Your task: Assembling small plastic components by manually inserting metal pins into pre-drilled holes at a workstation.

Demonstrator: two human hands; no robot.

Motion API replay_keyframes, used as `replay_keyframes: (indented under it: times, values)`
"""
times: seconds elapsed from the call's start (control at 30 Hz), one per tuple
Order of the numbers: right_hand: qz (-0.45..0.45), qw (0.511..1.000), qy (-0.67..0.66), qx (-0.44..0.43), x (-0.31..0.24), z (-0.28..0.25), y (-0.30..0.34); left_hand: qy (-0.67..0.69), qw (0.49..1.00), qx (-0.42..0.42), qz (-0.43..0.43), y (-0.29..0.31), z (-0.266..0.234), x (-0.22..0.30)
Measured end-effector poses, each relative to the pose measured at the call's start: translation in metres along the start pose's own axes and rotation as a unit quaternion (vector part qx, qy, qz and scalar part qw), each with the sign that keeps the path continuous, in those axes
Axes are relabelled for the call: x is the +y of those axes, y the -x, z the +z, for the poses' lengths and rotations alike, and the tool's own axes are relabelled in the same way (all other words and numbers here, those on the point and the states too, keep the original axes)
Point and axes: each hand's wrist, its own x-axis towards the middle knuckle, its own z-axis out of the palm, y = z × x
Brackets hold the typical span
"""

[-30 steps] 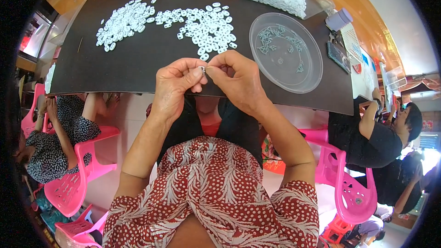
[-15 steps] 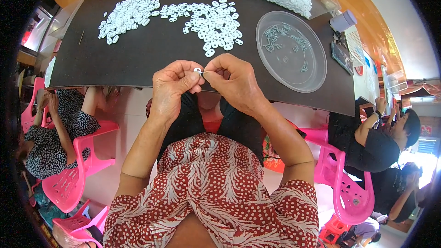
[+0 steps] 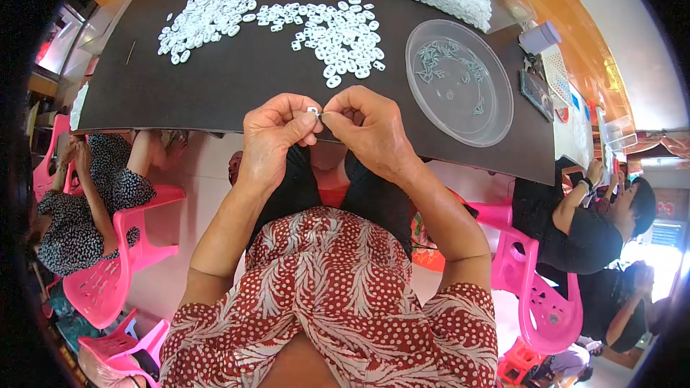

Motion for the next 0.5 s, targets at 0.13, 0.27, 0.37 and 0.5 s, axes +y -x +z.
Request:
replay_keyframes:
  times: [0.13,0.27,0.37,0.5]
  values:
    - [-0.009,1.000,0.008,-0.003,0.0019,0.0006,0.0004,0.004,1.000,0.001,0.002,0.0007,-0.0002,-0.0004]
    - [-0.017,1.000,0.016,-0.005,0.0033,0.0009,0.0014,-0.005,1.000,-0.003,0.003,0.0000,-0.0007,-0.0019]
    - [-0.015,1.000,0.013,-0.002,0.0002,0.0016,0.0024,-0.009,1.000,-0.004,0.004,0.0007,-0.0010,-0.0023]
    - [-0.010,1.000,0.005,0.009,-0.0020,0.0020,0.0031,-0.006,1.000,-0.004,0.008,0.0007,-0.0021,-0.0036]
